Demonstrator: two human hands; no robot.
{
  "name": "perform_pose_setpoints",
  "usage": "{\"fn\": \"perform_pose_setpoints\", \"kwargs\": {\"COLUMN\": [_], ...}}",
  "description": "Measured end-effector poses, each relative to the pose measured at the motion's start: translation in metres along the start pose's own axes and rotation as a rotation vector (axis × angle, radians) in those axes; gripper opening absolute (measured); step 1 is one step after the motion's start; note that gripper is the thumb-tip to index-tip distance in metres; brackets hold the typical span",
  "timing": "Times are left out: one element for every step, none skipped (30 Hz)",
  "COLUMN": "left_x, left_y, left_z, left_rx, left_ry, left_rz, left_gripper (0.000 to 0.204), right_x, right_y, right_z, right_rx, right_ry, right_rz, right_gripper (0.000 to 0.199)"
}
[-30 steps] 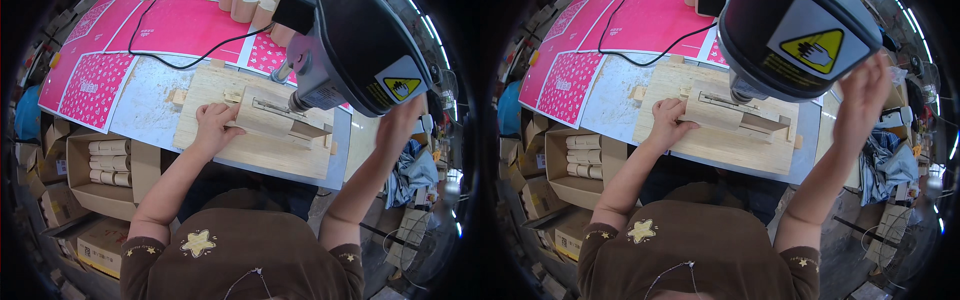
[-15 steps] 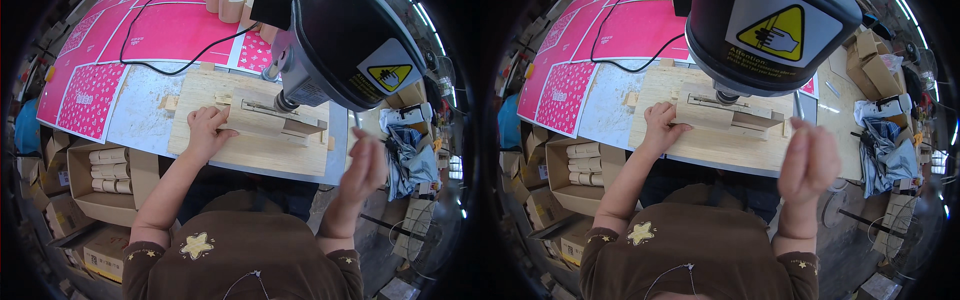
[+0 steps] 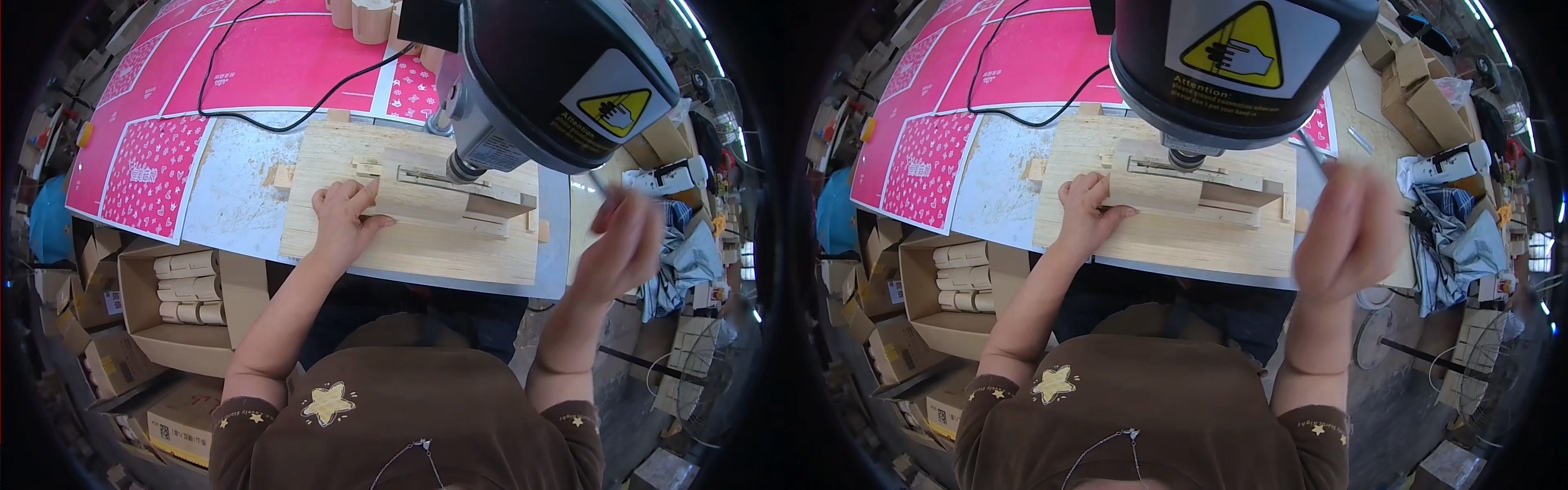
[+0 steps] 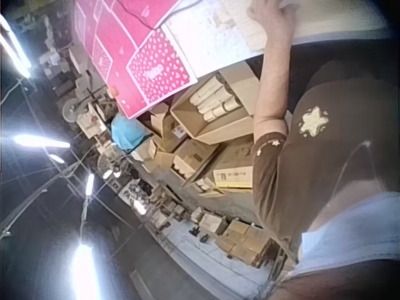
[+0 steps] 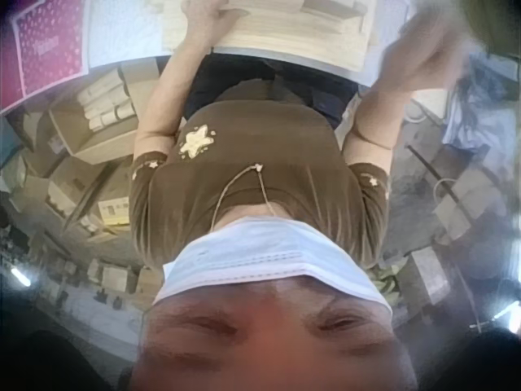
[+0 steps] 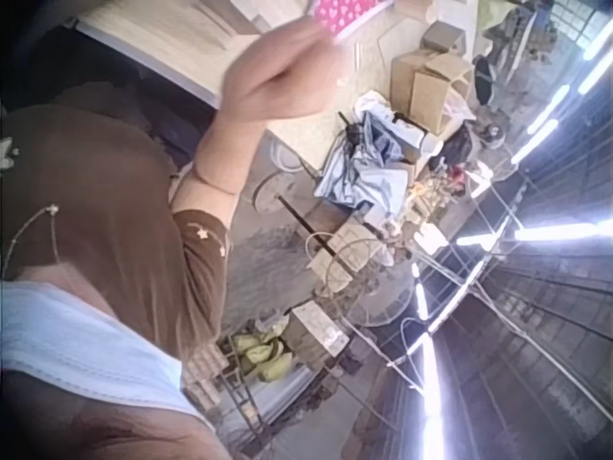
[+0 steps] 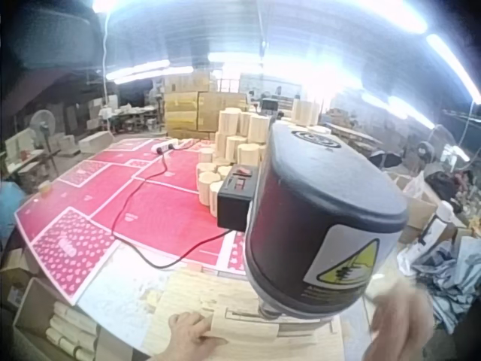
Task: Operates a vertical drilling machine to process cylindrical wood blocks and places finished pieces into cardboard boxes.
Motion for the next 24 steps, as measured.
{"fn": "perform_pose_setpoints", "kwargs": {"left_x": [-0.003, -0.008, -0.014, -0.021, -0.026, -0.025, -0.023, -0.022, -0.027, -0.027, -0.027, -0.027, -0.028, -0.028, -0.024, -0.025, -0.025, -0.025, -0.025, -0.025, -0.026, -0.026, -0.027, -0.027], "left_y": [0.000, -0.002, -0.003, -0.004, -0.004, -0.004, -0.003, -0.003, -0.005, -0.005, -0.005, -0.005, -0.005, -0.006, -0.002, -0.003, -0.003, -0.004, -0.004, -0.003, -0.003, -0.004, -0.004, -0.005], "left_z": [-0.003, -0.008, -0.012, -0.018, -0.021, -0.021, -0.021, -0.021, -0.022, -0.021, -0.020, -0.019, -0.019, -0.019, -0.017, -0.019, -0.020, -0.020, -0.020, -0.020, -0.021, -0.021, -0.022, -0.022], "left_rx": [-0.021, -0.043, -0.045, -0.031, -0.016, -0.019, -0.019, -0.018, -0.014, -0.011, -0.008, -0.009, -0.015, -0.023, -0.030, -0.021, -0.017, -0.015, -0.014, -0.010, -0.007, -0.020, -0.033, -0.032], "left_ry": [-0.005, -0.006, -0.008, 0.025, 0.058, 0.058, 0.036, 0.015, 0.030, 0.029, 0.028, 0.026, 0.037, 0.048, 0.035, 0.039, 0.034, 0.034, 0.033, 0.032, 0.035, 0.033, 0.034, 0.035], "left_rz": [-0.018, -0.037, -0.040, -0.023, -0.005, -0.004, -0.002, 0.001, -0.011, -0.015, -0.020, -0.015, -0.020, -0.024, -0.007, -0.014, -0.013, -0.013, -0.011, -0.009, -0.012, -0.020, -0.029, -0.030], "left_gripper": [0.057, 0.058, 0.058, 0.057, 0.057, 0.057, 0.057, 0.056, 0.056, 0.054, 0.053, 0.053, 0.053, 0.053, 0.053, 0.053, 0.053, 0.053, 0.053, 0.054, 0.054, 0.054, 0.054, 0.054], "right_x": [-0.001, -0.007, -0.020, -0.057, -0.086, -0.082, -0.076, -0.068, -0.055, -0.043, -0.032, -0.022, -0.011, -0.002, 0.007, 0.012, 0.013, 0.006, -0.005, -0.017, -0.029, -0.039, -0.047, -0.053], "right_y": [-0.022, -0.050, -0.076, -0.099, -0.111, -0.111, -0.110, -0.107, -0.104, -0.098, -0.090, -0.082, -0.069, -0.052, -0.035, -0.019, -0.002, 0.015, 0.033, 0.052, 0.065, 0.074, 0.077, 0.079], "right_z": [-0.004, -0.011, -0.022, -0.028, -0.029, -0.030, -0.028, -0.026, -0.016, -0.016, -0.014, -0.012, -0.006, 0.000, 0.001, 0.007, 0.006, 0.000, -0.007, -0.015, -0.025, -0.037, -0.044, -0.052], "right_rx": [-0.106, -0.109, -0.110, -0.004, 0.103, 0.104, 0.082, 0.061, 0.035, 0.017, -0.002, -0.022, -0.012, -0.001, 0.075, 0.140, 0.158, 0.177, 0.156, 0.136, 0.109, 0.082, 0.082, 0.038], "right_ry": [-0.017, -0.113, -0.215, -0.110, -0.005, -0.006, -0.028, -0.051, -0.052, -0.083, -0.114, -0.139, -0.107, -0.077, -0.052, 0.008, 0.028, 0.046, 0.000, -0.045, -0.045, -0.049, -0.043, -0.090], "right_rz": [-0.088, -0.016, 0.058, 0.039, 0.018, 0.020, 0.019, 0.017, 0.015, 0.012, 0.009, 0.004, -0.017, -0.038, -0.071, -0.109, -0.048, 0.013, 0.062, 0.110, 0.151, 0.193, 0.192, 0.209], "right_gripper": [0.020, 0.019, 0.018, 0.021, 0.026, 0.026, 0.024, 0.022, 0.020, 0.019, 0.017, 0.017, 0.016, 0.016, 0.015, 0.015, 0.012, 0.009, 0.008, 0.012, 0.014, 0.017, 0.017, 0.018]}}
Point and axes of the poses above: each hand's wrist, its own y-axis away from the middle knuckle, its own z-axis out of the back of the hand, x = y × z, the point moved 1 cm from there along -y, towards the middle knuckle, and after that the axes turned 2 degrees about z, right-handed, at the moved point
